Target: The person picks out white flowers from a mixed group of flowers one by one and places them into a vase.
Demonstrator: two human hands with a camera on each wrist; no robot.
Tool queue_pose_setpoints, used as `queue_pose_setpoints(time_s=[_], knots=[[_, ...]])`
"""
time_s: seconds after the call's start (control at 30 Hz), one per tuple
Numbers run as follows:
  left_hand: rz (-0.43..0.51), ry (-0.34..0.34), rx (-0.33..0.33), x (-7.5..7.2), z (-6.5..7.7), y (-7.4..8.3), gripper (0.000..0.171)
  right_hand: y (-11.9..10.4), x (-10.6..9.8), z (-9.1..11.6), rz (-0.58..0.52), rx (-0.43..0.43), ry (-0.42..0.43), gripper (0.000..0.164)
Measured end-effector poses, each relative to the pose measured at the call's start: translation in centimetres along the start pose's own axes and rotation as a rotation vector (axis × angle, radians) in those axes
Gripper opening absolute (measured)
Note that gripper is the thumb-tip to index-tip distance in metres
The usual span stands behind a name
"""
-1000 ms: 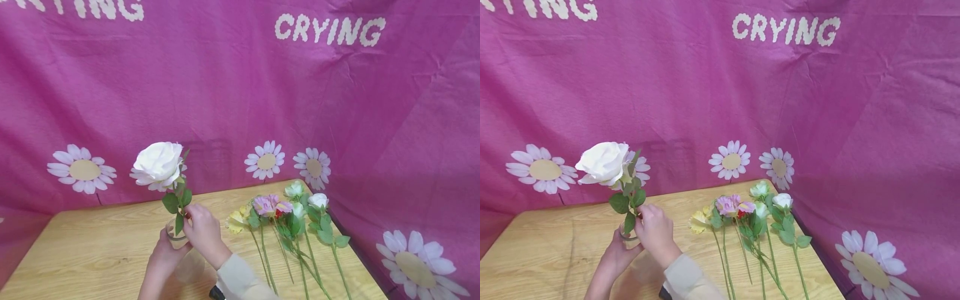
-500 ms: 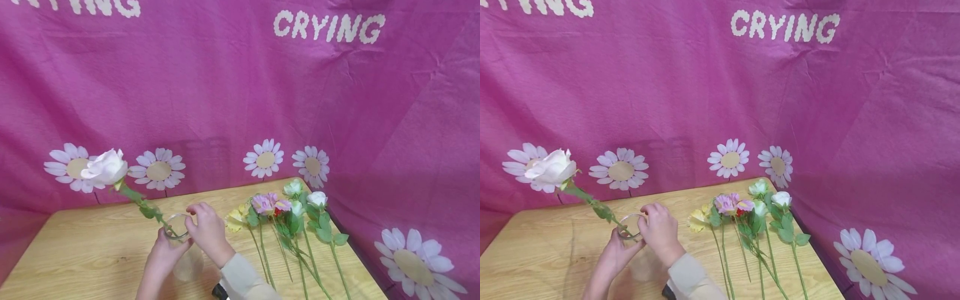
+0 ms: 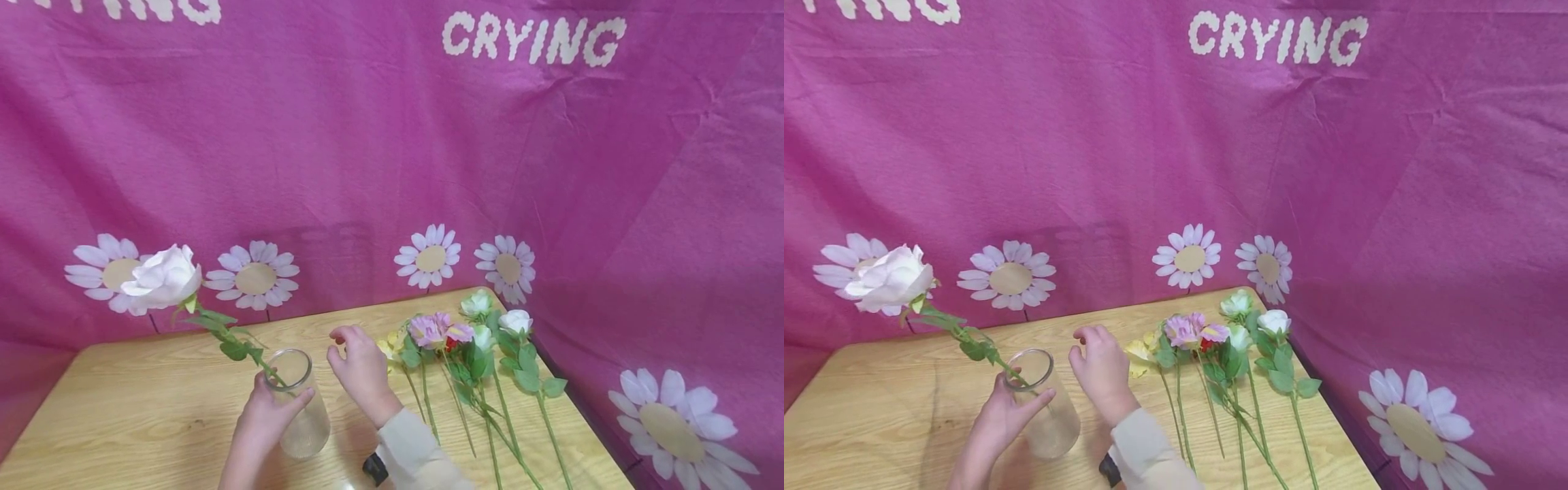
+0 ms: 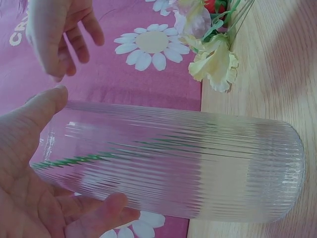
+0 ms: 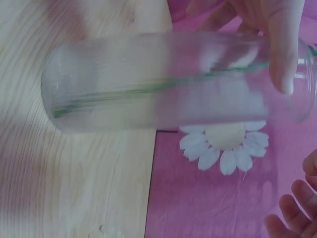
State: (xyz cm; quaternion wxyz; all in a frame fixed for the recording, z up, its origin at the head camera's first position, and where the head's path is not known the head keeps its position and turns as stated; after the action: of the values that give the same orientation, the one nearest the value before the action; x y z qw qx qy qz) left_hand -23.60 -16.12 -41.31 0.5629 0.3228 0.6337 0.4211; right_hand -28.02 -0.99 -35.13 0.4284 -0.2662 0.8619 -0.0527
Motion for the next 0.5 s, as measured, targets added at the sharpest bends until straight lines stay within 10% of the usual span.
queue_pose_setpoints(time_s=[0.5], knots=[[0.028, -0.001, -0.023, 0.0, 0.3, 0.0, 0.083, 4.9, -0.3, 0.0, -0.011, 0.109, -0.033, 0.014]])
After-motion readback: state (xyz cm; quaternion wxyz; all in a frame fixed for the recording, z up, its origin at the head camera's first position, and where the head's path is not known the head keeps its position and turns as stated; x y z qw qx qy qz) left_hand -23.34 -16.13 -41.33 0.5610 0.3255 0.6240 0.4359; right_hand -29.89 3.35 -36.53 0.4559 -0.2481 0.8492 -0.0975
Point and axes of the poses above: each hand's wrist, its own z-axis away from the middle knuckle, its own x-axis out of the palm, y = z × x, the point moved 8 cm from there along -z, towards the middle knuckle, and after that the axes turned 12 degrees about z, right-handed, at the moved point
